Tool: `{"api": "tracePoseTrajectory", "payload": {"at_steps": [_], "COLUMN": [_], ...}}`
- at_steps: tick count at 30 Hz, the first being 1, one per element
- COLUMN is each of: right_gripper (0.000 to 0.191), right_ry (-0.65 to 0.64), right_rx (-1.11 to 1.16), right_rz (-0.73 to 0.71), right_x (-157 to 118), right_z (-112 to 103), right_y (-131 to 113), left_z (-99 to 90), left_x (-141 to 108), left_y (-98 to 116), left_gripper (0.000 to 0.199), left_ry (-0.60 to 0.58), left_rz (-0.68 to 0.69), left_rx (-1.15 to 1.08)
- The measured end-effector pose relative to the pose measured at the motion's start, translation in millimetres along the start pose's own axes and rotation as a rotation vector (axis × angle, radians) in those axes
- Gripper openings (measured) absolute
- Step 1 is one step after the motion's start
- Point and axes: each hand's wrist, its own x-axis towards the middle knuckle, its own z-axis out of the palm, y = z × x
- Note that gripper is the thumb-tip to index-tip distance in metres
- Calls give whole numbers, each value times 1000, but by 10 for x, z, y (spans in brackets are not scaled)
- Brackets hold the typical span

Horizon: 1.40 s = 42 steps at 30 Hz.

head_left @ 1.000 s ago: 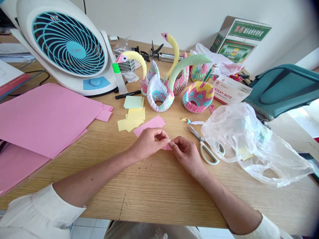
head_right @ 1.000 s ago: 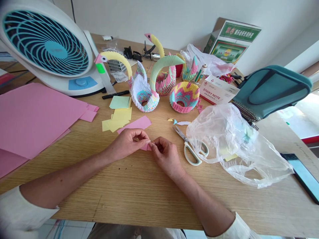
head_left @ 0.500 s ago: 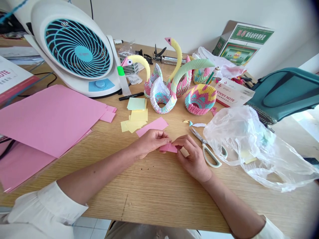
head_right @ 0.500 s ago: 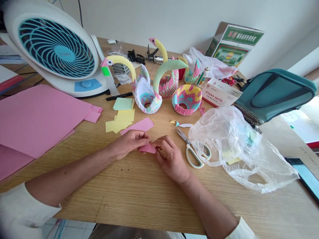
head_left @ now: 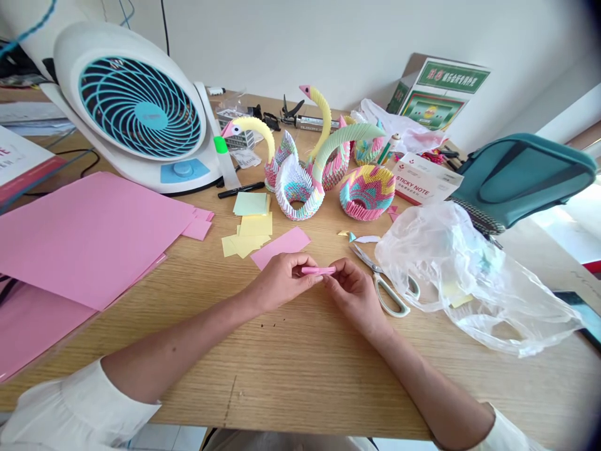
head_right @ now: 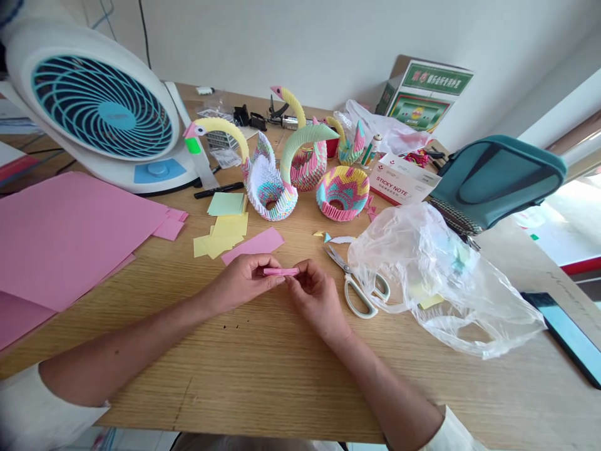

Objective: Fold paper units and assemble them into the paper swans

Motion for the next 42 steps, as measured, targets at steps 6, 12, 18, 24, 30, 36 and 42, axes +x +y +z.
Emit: {"api": "tracePoseTrajectory", "payload": {"at_steps": [6,12,18,24,30,36,42], "right_gripper": [30,31,29,31,33,34,34], "right_ry": [-6,-3,7,-67,-72,-73,-81], "right_rx": [56,95,149,112,112,117,161], "right_rz": [33,32,25,40,19,24,46], "right_x": [-9,-10,-27,-32,-31,-25,-17], "right_z": [22,38,54,113,149,119,94], "right_y": [-76,-110,-114,-103,-75,-76,-74], "left_z": [42,53,67,67,116,120,91], "left_x": [-8,-28,-24,-15,-66,-76,-62], "left_y": [-56,-59,-74,-77,-25,-24,-37], "left_gripper": [26,26,26,20,20,29,28], "left_ry": [10,27,9,129,178,181,124], "left_rz": [-62,-19,-9,24,23,-26,-84], "left_rx": [-75,18,-6,14,47,7,-252]}}
